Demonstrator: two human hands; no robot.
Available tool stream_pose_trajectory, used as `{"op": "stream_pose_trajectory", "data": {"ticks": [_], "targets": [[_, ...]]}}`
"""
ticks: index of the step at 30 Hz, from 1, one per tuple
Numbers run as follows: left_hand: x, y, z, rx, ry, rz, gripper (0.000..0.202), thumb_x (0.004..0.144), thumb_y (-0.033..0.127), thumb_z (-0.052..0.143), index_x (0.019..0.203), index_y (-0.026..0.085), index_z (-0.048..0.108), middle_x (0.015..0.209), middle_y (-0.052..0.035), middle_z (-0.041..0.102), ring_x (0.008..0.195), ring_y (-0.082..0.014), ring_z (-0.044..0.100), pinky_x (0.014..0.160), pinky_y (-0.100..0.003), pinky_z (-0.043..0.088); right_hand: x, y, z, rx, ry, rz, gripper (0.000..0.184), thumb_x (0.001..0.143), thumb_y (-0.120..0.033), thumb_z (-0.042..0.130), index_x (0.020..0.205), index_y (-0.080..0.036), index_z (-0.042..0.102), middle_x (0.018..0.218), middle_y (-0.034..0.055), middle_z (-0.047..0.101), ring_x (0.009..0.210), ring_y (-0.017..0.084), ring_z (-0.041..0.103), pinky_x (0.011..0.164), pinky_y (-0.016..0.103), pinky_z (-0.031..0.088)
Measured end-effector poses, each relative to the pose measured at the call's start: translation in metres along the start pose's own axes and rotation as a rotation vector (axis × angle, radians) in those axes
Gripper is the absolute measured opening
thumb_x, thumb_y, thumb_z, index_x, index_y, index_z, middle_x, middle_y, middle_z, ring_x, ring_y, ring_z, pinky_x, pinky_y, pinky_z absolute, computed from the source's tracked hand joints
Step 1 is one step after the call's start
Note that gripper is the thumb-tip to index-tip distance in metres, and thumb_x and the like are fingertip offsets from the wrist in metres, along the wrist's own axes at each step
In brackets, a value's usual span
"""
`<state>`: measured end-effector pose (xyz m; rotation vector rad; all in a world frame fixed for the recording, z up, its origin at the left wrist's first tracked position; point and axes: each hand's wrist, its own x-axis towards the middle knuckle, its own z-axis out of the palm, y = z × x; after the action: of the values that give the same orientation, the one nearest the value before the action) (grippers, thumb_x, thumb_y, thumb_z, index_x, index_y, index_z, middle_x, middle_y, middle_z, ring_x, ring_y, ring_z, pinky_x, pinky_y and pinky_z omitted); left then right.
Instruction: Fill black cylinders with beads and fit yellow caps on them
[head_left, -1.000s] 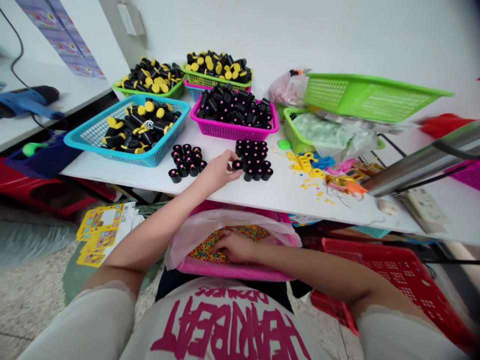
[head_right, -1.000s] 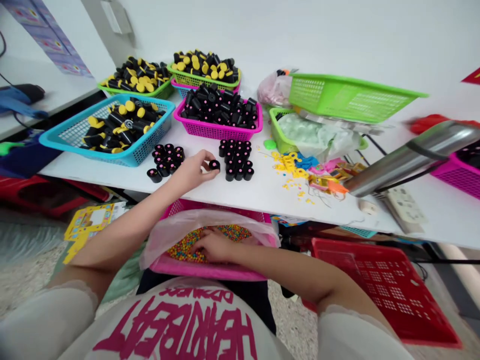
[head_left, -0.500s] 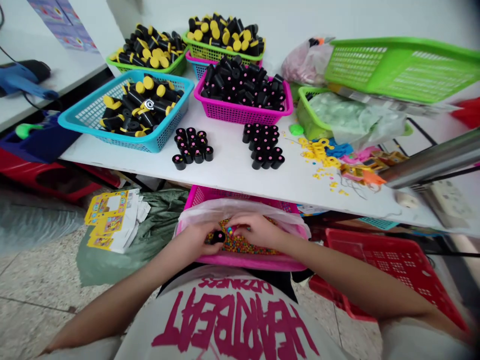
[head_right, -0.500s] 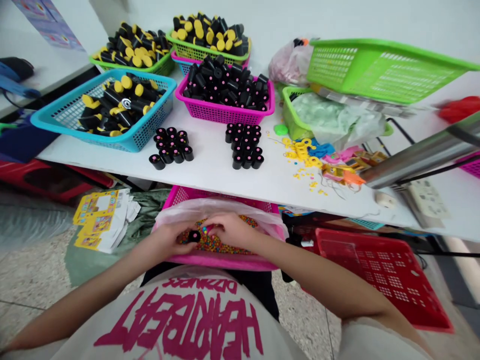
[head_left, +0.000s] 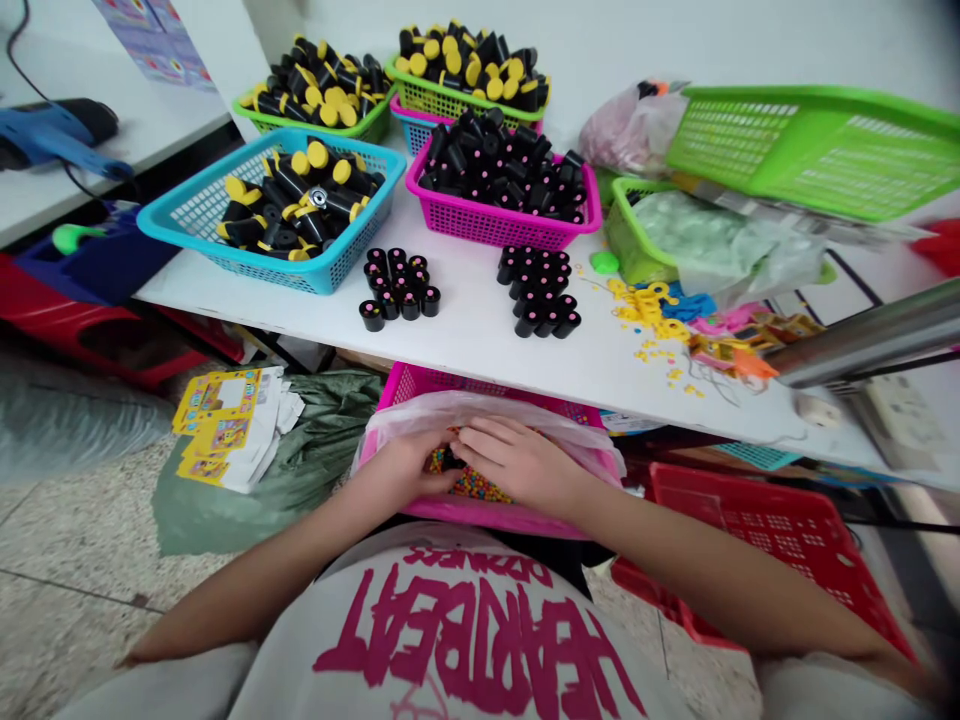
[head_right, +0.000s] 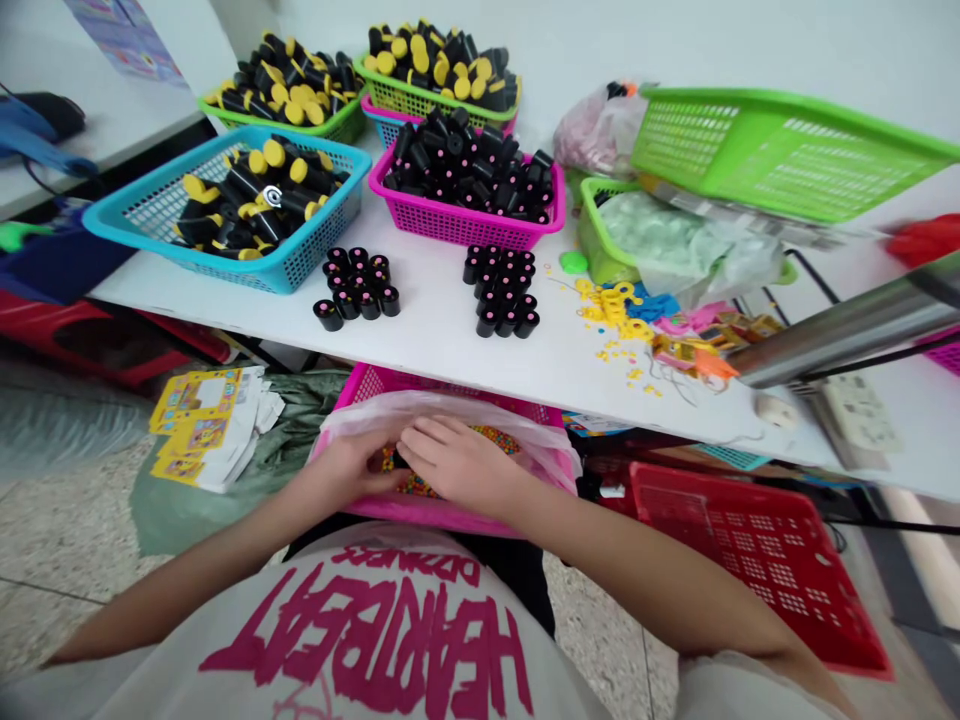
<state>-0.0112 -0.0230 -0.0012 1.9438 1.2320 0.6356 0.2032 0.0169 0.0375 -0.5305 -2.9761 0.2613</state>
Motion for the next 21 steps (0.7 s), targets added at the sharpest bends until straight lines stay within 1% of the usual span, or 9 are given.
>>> {"op": "stream_pose_trajectory", "data": {"ticks": [2, 7, 9, 12, 13, 15, 17, 19, 21], "targets": [[-0.001, -0.001, 0.0, -0.009, 0.008, 0.007, 0.036, 0.08, 0.021, 0.067, 0.116, 0.021, 0.064, 0.108, -0.004, 0.074, 0.09, -0.0189, 0.069, 0.083, -0.031, 0.055, 0.0, 0.0, -0.002, 0.047, 0.017, 0.02, 0.033, 0.1, -0.014, 0.042, 0.125, -0.016, 0.062, 0.125, 0.0108, 0.065, 0.126, 0.024, 0.054, 0.11, 0.046, 0.044], [-0.003, -0.003, -0.001, 0.011, 0.002, 0.02, 0.037, 0.081, 0.02, 0.067, 0.117, 0.021, 0.063, 0.1, -0.0041, 0.074, 0.09, -0.0198, 0.07, 0.084, -0.032, 0.056, 0.001, -0.003, -0.004, 0.154, 0.021, 0.087, 0.028, 0.099, -0.018, 0.048, 0.12, -0.017, 0.066, 0.13, 0.0103, 0.063, 0.125, 0.023, 0.056, 0.107, 0.042, 0.048], [-0.003, -0.004, -0.001, 0.012, 0.011, 0.042, 0.037, 0.081, 0.02, 0.067, 0.118, 0.02, 0.063, 0.106, -0.0052, 0.074, 0.094, -0.02, 0.069, 0.086, -0.032, 0.055, 0.0, -0.002, -0.006, 0.21, 0.018, 0.1, 0.031, 0.097, -0.013, 0.046, 0.12, -0.018, 0.066, 0.131, 0.0092, 0.063, 0.124, 0.022, 0.056, 0.106, 0.041, 0.048], [-0.003, -0.007, -0.001, -0.003, 0.08, 0.078, 0.037, 0.083, 0.022, 0.066, 0.12, 0.021, 0.061, 0.116, -0.0067, 0.071, 0.102, -0.0199, 0.068, 0.089, -0.032, 0.054, -0.003, 0.005, -0.013, 0.289, 0.043, 0.115, 0.042, 0.092, -0.003, 0.043, 0.121, -0.022, 0.066, 0.131, 0.0073, 0.062, 0.125, 0.021, 0.054, 0.107, 0.04, 0.047], [-0.002, -0.007, -0.002, -0.006, 0.107, 0.085, 0.036, 0.084, 0.023, 0.066, 0.12, 0.021, 0.062, 0.114, -0.0064, 0.072, 0.1, -0.0192, 0.068, 0.088, -0.031, 0.054, -0.005, 0.008, -0.015, 0.299, 0.057, 0.139, 0.045, 0.089, -0.001, 0.042, 0.12, -0.022, 0.067, 0.129, 0.0071, 0.062, 0.124, 0.02, 0.055, 0.106, 0.04, 0.047], [-0.003, -0.006, -0.004, 0.001, 0.15, 0.075, 0.034, 0.084, 0.023, 0.065, 0.118, 0.023, 0.062, 0.102, -0.0036, 0.073, 0.086, -0.0162, 0.068, 0.078, -0.028, 0.055, -0.01, 0.013, -0.018, 0.293, 0.053, 0.216, 0.046, 0.087, 0.0, 0.042, 0.117, -0.022, 0.068, 0.125, 0.0073, 0.063, 0.119, 0.021, 0.057, 0.103, 0.04, 0.048], [-0.003, -0.002, -0.008, 0.012, 0.18, 0.047, 0.031, 0.084, 0.023, 0.064, 0.115, 0.023, 0.064, 0.085, 0.0003, 0.07, 0.069, -0.0128, 0.063, 0.066, -0.024, 0.052, -0.015, 0.017, -0.017, 0.267, -0.027, 0.311, 0.041, 0.085, -0.001, 0.046, 0.113, -0.021, 0.07, 0.12, 0.0084, 0.064, 0.114, 0.022, 0.06, 0.098, 0.038, 0.05], [-0.005, 0.003, -0.016, 0.015, 0.216, 0.021, 0.028, 0.084, 0.026, 0.065, 0.112, 0.024, 0.065, 0.077, 0.0025, 0.066, 0.061, -0.0111, 0.058, 0.06, -0.022, 0.049, -0.02, 0.017, -0.011, 0.243, -0.193, 0.393, 0.034, 0.085, -0.003, 0.05, 0.106, -0.018, 0.071, 0.113, 0.0098, 0.066, 0.105, 0.022, 0.064, 0.091, 0.035, 0.051], [-0.008, 0.008, -0.028, 0.022, 0.275, -0.028, 0.03, 0.083, 0.03, 0.066, 0.113, 0.025, 0.065, 0.075, 0.0035, 0.064, 0.06, -0.0108, 0.057, 0.06, -0.022, 0.048, -0.025, 0.015, 0.0, 0.218, -0.388, 0.456, 0.029, 0.084, -0.003, 0.051, 0.099, -0.017, 0.072, 0.105, 0.0104, 0.068, 0.092, 0.021, 0.067, 0.082, 0.032, 0.051]]}}
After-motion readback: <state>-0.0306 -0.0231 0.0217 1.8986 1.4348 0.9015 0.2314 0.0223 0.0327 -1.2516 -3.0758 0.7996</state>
